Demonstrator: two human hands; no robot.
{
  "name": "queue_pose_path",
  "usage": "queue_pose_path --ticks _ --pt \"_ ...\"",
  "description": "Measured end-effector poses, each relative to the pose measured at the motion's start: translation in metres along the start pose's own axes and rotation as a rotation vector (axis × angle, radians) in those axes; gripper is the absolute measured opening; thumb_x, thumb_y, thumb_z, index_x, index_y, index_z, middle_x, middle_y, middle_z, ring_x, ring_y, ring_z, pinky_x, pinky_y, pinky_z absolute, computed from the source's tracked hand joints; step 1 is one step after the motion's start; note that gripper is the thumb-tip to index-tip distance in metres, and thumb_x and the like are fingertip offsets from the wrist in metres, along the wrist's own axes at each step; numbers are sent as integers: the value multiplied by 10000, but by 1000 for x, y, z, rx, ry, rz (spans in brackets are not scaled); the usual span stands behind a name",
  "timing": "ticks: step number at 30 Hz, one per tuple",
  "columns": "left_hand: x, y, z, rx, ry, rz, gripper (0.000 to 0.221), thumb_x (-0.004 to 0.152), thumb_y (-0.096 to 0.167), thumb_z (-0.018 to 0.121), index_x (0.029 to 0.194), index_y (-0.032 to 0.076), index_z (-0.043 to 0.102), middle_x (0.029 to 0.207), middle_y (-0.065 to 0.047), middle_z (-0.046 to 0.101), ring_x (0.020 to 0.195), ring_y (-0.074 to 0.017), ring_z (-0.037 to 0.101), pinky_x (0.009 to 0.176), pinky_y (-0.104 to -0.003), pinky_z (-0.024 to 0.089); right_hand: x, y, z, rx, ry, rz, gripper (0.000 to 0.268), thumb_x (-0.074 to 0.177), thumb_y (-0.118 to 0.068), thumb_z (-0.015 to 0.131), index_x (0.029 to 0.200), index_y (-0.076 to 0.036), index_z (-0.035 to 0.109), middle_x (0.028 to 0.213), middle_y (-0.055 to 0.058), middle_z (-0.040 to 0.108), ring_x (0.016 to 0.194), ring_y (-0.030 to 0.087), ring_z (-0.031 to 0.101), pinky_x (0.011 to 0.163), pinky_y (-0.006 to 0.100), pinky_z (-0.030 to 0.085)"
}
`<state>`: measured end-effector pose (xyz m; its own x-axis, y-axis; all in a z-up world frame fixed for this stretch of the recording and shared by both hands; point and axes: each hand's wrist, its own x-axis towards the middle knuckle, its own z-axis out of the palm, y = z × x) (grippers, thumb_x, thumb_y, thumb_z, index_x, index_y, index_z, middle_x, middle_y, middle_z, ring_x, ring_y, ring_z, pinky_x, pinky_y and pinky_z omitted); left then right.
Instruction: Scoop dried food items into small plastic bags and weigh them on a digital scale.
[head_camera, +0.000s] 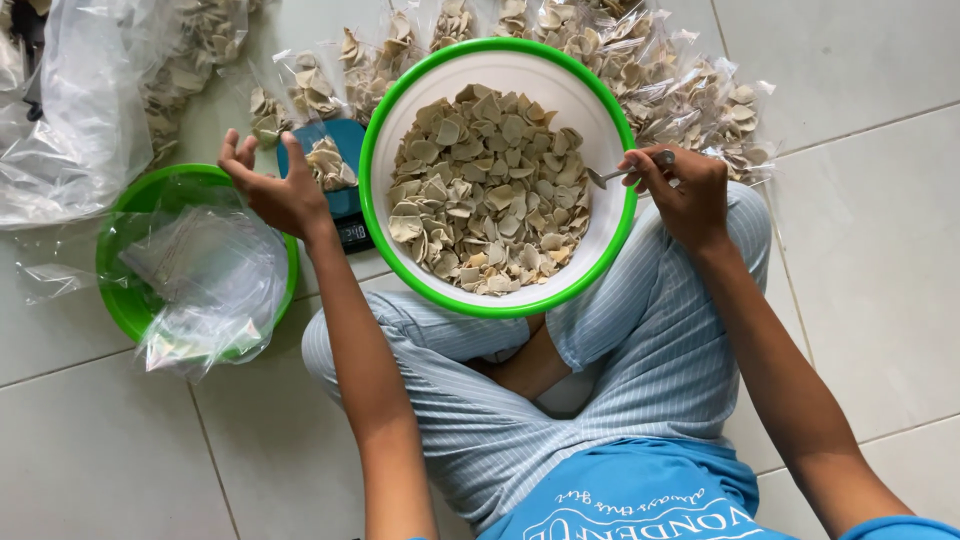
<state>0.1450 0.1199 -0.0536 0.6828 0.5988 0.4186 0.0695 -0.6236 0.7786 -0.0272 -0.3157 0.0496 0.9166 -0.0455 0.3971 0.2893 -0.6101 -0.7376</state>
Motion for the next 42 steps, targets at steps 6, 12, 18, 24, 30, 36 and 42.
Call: queue_pose_path --ticks 6,12,18,24,30,36,42 --pt "5 -12 -9 -106 147 -44 434 870 248 774 1264 286 597 1024 37 767 1049 -189 742 793 -359 638 -1 3 0 3 -9 2 190 1125 -51 669 973 23 755 729 120 719 642 228 710 640 291 548" --pt "6 -14 -4 -70 164 -77 393 842 203 750 1207 294 635 971 63 772 992 -164 755 746 -340 660 0 3 0 -8 -11 4 193 1123 -36 673 955 19 752 727 118 716 641 226 710 636 292 549" --pt "3 -27 6 35 -3 66 300 863 169 797 1144 248 728 980 -3 735 975 -235 728 748 -368 633 0 2 1 -4 4 7 193 1127 -46 678 961 20 751 728 112 716 645 221 709 643 288 546" --pt "-6 -30 21 278 -231 258 466 733 307 981 1117 148 770 1034 -52 584 1012 -313 635 860 -474 575 -1 1 1 3 30 -2 176 1109 -51 689 964 28 749 714 118 715 632 212 708 631 278 545" --pt "-3 -7 22 319 -171 217 203 726 265 930 819 279 749 844 82 587 805 -236 698 740 -404 590 -1 10 5 -34 12 -11 174 1077 -89 717 929 -6 753 704 88 725 618 211 710 602 276 541" --pt "17 72 31 109 -50 304 224 767 137 891 902 260 762 851 84 645 695 -175 744 638 -306 622 24 1 30 181 -30 90 274 1050 -128 685 782 -89 724 605 32 690 554 152 678 597 261 537" --pt "31 132 118 26 -95 511 200 806 37 831 897 209 785 935 5 681 670 -140 773 456 -303 565 86 23 81 19 -510 -153 525 1081 -260 607 571 -154 546 434 -66 430 329 72 408 380 229 301"
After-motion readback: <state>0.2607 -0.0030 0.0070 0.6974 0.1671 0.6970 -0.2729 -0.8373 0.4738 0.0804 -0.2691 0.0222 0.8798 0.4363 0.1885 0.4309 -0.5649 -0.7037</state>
